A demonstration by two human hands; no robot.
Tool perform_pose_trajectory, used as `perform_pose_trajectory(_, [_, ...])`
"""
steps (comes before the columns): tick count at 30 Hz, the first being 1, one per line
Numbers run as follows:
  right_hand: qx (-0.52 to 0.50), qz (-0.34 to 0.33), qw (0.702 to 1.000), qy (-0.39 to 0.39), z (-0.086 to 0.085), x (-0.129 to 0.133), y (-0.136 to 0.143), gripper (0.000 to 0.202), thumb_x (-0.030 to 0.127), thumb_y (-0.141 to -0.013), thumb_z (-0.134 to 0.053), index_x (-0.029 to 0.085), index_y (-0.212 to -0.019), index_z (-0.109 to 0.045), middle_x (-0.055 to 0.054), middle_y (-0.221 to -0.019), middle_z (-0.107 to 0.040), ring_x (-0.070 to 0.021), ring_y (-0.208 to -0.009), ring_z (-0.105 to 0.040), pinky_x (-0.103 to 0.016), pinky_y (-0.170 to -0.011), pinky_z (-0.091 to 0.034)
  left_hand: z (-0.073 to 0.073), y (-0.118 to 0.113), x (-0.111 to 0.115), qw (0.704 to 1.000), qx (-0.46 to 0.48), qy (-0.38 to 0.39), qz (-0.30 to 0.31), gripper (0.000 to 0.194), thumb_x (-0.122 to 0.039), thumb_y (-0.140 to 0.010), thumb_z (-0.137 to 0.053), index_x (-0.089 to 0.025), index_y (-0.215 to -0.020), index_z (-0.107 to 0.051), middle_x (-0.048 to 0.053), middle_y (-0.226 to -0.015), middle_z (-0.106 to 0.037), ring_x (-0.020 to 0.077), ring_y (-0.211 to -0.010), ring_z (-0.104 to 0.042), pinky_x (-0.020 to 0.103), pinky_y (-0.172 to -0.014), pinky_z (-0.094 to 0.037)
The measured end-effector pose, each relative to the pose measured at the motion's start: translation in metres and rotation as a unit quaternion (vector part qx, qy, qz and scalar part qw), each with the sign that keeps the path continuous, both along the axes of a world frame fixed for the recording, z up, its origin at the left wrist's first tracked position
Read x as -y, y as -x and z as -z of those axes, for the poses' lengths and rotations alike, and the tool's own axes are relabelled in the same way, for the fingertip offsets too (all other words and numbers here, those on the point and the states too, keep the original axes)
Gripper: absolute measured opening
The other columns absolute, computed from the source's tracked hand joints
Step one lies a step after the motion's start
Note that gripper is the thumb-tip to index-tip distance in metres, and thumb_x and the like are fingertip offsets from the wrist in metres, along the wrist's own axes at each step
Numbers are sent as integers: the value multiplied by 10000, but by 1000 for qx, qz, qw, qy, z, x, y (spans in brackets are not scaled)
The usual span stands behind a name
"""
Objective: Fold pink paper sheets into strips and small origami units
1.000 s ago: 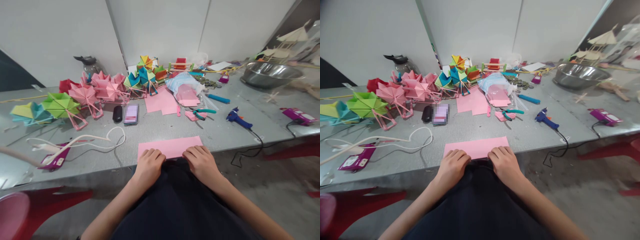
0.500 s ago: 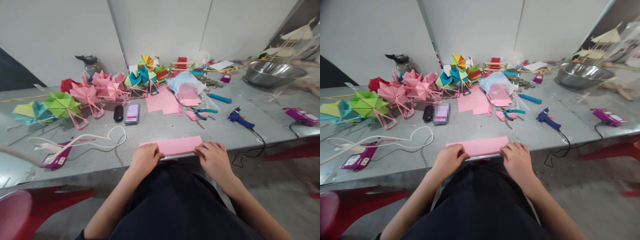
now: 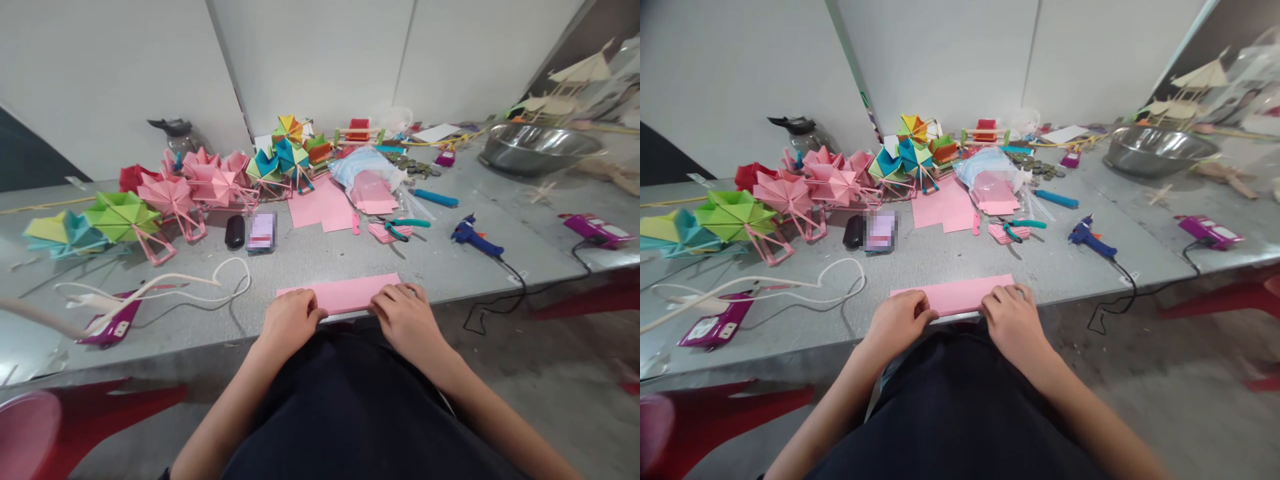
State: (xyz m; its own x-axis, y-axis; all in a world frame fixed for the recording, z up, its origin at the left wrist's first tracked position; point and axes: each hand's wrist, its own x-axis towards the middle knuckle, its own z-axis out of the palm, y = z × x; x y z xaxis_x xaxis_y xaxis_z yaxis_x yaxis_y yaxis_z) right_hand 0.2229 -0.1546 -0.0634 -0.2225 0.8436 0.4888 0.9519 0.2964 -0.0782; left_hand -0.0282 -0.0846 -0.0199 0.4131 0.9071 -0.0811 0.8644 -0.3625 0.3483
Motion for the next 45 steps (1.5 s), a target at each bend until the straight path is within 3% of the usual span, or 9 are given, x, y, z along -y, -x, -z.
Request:
perform_pose_trajectory(6, [-22,37,999,-3,4,-7,29,275,265,-1081,-620,205,-836,-730,-52,-862,-729,-238,-850,-621,-420,-898,-361,1,0,-2,1000,-1,2,-2,198,-335,-956,-776,-221,-828,-677,51,-914,-795,268,-899,-730,350,-748,-450])
perform_pose_trajectory(13, [-34,62,997,14,4,-5,27,243,271,-1066,-645,210,-852,-743,-56,-894,-734,-249,-866,-619,-426,-871,-362,-2,-1,-5,999,-3,43,-8,227,-369,-954,-772,-232,-825,-646,40,-918,-795,258,-879,-721,346,-726,-414])
perform_pose_trajectory(20, [-45,-67,997,-4,14,-2,35,207,115,-1028,-586,193,-1025,-778,-85,-1002,-769,-245,-929,-660,-383,-831,-478,2,-1,-6,999,-4,38,-7,226,-364,-952,-774,-236,-828,-635,36,-928,-795,258,-867,-714,349,-714,-400])
perform_pose_trajectory(24, [-38,-69,995,-64,21,2,41,253,99,-1017,-571,145,-1135,-790,-130,-1163,-815,-269,-1084,-724,-397,-959,-554,2,-1,-6,999,0,35,-11,229,-357,-945,-785,-235,-822,-636,31,-907,-791,254,-858,-713,347,-714,-401])
perform_pose_trajectory(28, [-24,-65,994,-86,28,6,41,301,117,-1035,-570,148,-1227,-800,-135,-1326,-805,-286,-1310,-708,-417,-1122,-546,2,-1,-5,999,1,33,-13,215,-354,-947,-781,-236,-829,-647,26,-887,-785,250,-856,-714,345,-719,-401])
perform_pose_trajectory(34, [1,-77,993,-85,36,6,35,359,154,-1042,-602,137,-1359,-770,-138,-1387,-783,-281,-1325,-719,-416,-1144,-552,3,-2,-5,999,0,35,-17,237,-352,-944,-781,-236,-805,-627,23,-884,-785,241,-849,-710,334,-709,-381])
perform_pose_trajectory(45, [10,-89,992,-86,39,6,27,350,208,-1069,-603,140,-1381,-748,-113,-1428,-764,-274,-1348,-711,-421,-1180,-512,2,-1,-5,999,3,39,-19,245,-364,-945,-778,-238,-803,-622,23,-874,-783,238,-835,-703,335,-702,-372])
